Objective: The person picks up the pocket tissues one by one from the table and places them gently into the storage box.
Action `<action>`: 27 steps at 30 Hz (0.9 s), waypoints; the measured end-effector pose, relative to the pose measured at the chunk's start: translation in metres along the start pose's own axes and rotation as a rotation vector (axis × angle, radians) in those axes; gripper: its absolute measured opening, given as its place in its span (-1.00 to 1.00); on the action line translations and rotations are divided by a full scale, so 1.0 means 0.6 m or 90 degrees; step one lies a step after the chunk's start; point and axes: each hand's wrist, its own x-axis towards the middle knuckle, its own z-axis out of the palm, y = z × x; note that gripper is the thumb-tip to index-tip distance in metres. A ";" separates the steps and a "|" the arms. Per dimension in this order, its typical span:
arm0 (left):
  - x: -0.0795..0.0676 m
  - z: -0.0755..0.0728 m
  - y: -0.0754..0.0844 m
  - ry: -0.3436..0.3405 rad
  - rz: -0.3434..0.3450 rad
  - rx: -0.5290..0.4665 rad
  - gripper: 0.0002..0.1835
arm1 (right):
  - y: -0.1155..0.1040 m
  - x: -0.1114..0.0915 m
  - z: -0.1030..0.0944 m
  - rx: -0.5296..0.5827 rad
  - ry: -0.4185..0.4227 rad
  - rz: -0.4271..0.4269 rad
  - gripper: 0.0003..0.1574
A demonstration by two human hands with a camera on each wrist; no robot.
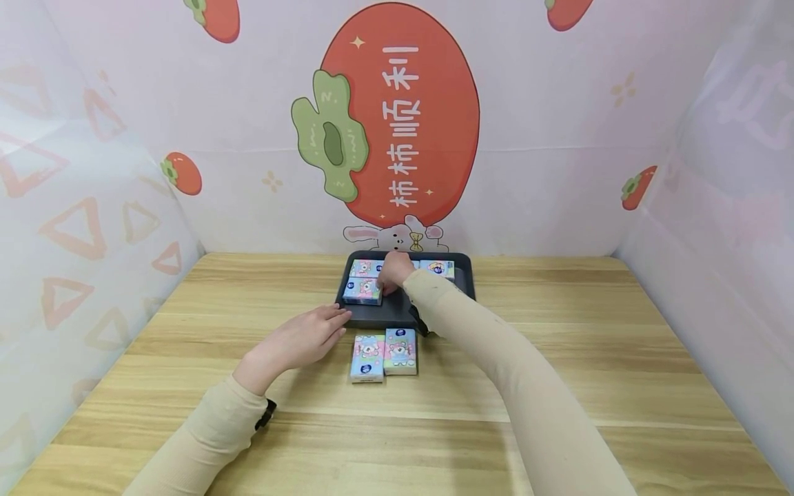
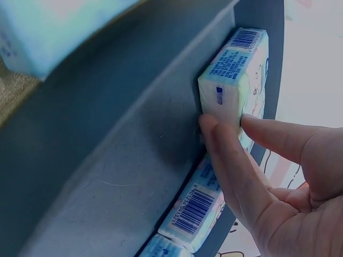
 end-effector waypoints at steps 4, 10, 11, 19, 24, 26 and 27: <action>-0.001 0.000 0.000 0.000 0.001 -0.001 -0.57 | -0.001 -0.005 -0.001 0.009 -0.002 -0.005 -0.62; -0.001 0.000 0.000 0.000 0.002 0.000 -0.56 | -0.001 -0.011 -0.002 0.000 0.000 -0.017 -0.64; -0.001 0.000 0.000 0.000 0.003 0.000 -0.56 | -0.001 -0.012 -0.002 -0.003 0.002 -0.019 -0.64; 0.000 -0.001 0.000 -0.004 -0.004 0.004 -0.57 | 0.004 -0.026 -0.012 -0.006 0.020 -0.050 -0.61; 0.000 -0.001 0.001 -0.010 -0.011 0.007 -0.57 | 0.009 -0.032 -0.018 -0.025 0.030 -0.060 -0.73; 0.000 -0.001 0.002 -0.012 -0.015 0.007 -0.56 | 0.011 -0.034 -0.021 -0.035 0.033 -0.068 -0.73; 0.000 -0.001 0.002 -0.013 -0.017 0.006 -0.56 | 0.012 -0.036 -0.022 -0.038 0.035 -0.072 -0.72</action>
